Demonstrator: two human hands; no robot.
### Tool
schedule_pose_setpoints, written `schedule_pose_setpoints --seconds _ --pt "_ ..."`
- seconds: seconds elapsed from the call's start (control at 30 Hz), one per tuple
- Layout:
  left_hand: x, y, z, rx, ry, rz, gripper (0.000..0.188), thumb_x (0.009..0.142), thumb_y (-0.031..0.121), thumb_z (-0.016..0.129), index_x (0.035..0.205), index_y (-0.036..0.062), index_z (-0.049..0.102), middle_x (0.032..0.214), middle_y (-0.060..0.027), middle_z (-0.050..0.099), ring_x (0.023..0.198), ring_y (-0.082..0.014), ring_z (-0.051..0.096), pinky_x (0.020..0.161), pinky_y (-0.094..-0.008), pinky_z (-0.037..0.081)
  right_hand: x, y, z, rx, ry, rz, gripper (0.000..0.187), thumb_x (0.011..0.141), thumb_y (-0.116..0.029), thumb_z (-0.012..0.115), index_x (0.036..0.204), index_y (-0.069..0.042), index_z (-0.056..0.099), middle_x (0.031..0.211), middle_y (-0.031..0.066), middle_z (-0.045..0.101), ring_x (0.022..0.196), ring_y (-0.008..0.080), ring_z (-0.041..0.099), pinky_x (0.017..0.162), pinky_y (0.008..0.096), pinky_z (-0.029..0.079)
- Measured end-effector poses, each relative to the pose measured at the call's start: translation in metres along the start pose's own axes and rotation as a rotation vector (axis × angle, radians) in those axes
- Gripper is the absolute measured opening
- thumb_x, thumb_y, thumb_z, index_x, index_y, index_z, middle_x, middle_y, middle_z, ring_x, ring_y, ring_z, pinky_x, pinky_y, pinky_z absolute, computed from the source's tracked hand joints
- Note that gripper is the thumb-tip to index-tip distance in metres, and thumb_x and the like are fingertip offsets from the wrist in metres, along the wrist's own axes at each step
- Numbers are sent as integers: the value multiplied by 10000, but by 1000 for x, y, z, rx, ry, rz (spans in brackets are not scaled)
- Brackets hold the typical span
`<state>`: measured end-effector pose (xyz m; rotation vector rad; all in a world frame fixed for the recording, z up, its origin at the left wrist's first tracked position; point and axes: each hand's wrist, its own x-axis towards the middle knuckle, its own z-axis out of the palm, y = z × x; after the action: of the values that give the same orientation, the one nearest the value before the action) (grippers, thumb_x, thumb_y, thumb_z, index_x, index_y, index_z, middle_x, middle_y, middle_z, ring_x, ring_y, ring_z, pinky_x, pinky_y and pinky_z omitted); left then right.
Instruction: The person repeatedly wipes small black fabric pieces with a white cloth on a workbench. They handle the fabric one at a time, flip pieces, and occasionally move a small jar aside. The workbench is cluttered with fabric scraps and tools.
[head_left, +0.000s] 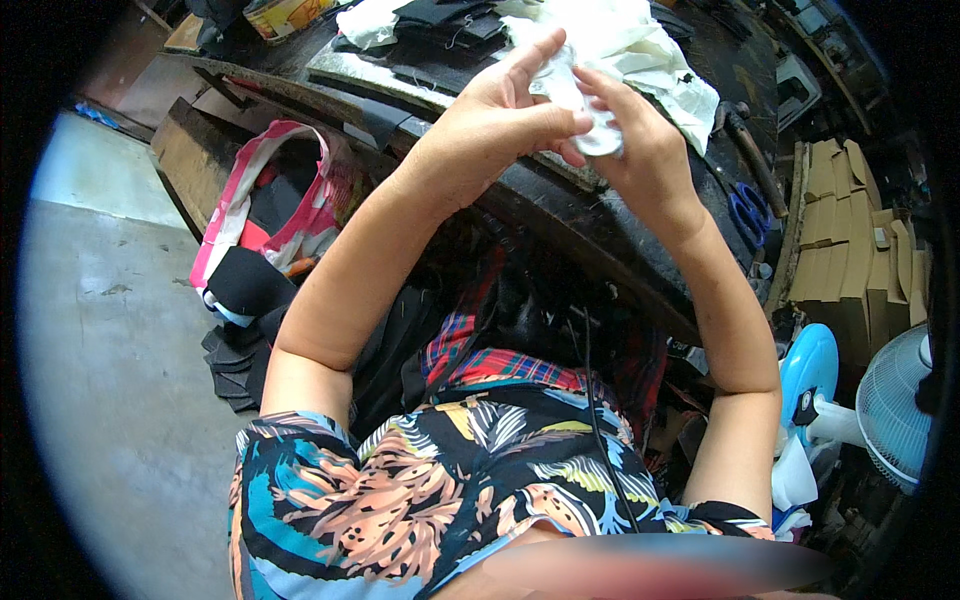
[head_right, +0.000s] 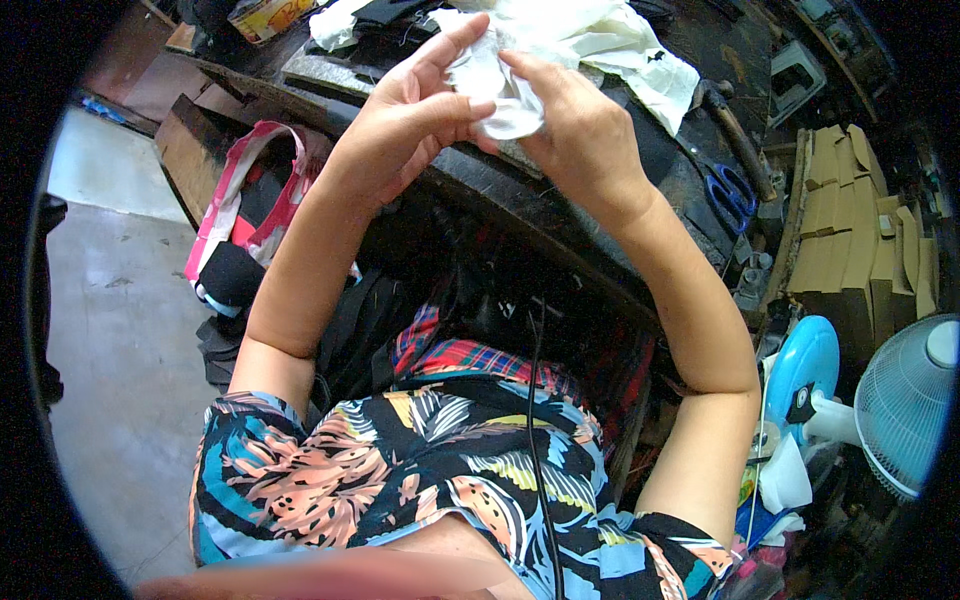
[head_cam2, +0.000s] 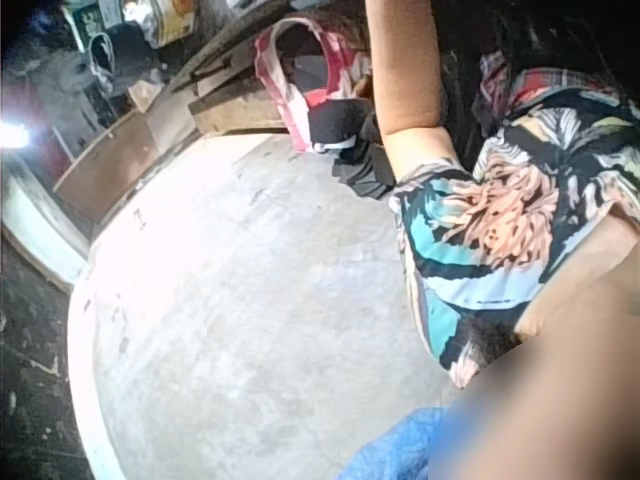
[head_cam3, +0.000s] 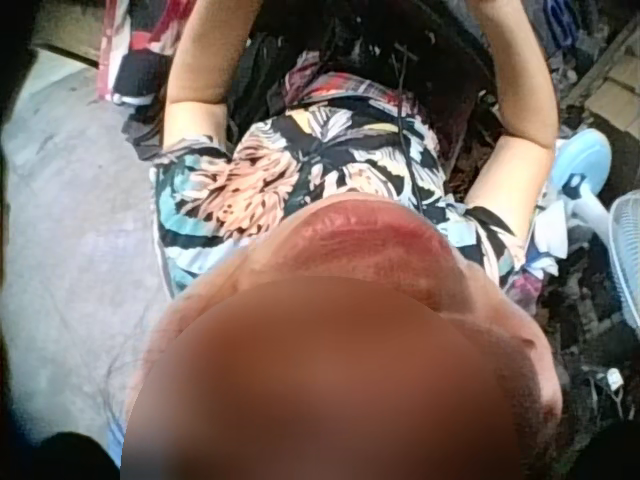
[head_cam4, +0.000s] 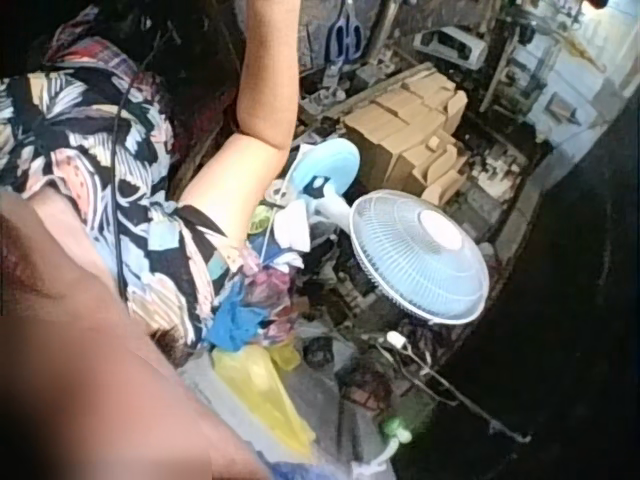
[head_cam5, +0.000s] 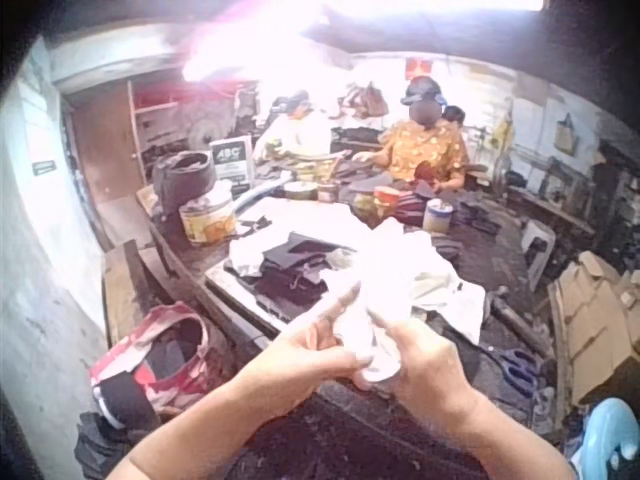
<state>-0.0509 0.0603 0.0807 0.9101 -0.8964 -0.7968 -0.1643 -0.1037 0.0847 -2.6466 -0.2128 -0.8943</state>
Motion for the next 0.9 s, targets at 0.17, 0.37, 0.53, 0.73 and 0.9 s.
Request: schedule_pose_setpoints --seconds 0.17,0.37,0.53,0.73,0.9 --pt "21 2 -9 139 472 167 825 829 209 732 1451 -17 238 1127 -176 484 960 -244 572 856 -355 504 9 19 -18 1005 85 546 238 947 -181 618 1094 1 660 986 84 706 892 177 692 818 327 563" --pt "18 -34 -20 -140 33 -201 1043 751 385 824 1487 -17 203 1410 -263 411 1321 -328 427 1043 -460 414 -8 24 -13 1560 79 610 295 940 -159 622 1199 -19 593 1077 73 681 1002 196 666 873 392 565" --pt "22 -32 -33 -111 181 -145 354 873 197 723 1143 7 596 1024 -81 673 906 -145 663 787 -300 558 -16 44 -3 1359 263 804 263 933 -140 628 1172 -35 600 1074 81 677 1011 201 658 889 378 555" --pt "23 -25 -54 203 303 21 288 979 260 588 991 -14 677 831 -31 672 726 -52 602 622 -200 498 -21 68 -9 1149 219 917 154 910 -131 663 1037 -53 627 791 -14 644 458 -11 463 378 129 380" --pt "19 -39 -56 285 371 17 314 996 272 554 1000 -16 680 824 4 653 691 -36 548 617 -200 448 -24 81 -8 1238 353 919 175 947 -233 629 993 -65 647 722 -30 625 434 17 462 369 148 363"
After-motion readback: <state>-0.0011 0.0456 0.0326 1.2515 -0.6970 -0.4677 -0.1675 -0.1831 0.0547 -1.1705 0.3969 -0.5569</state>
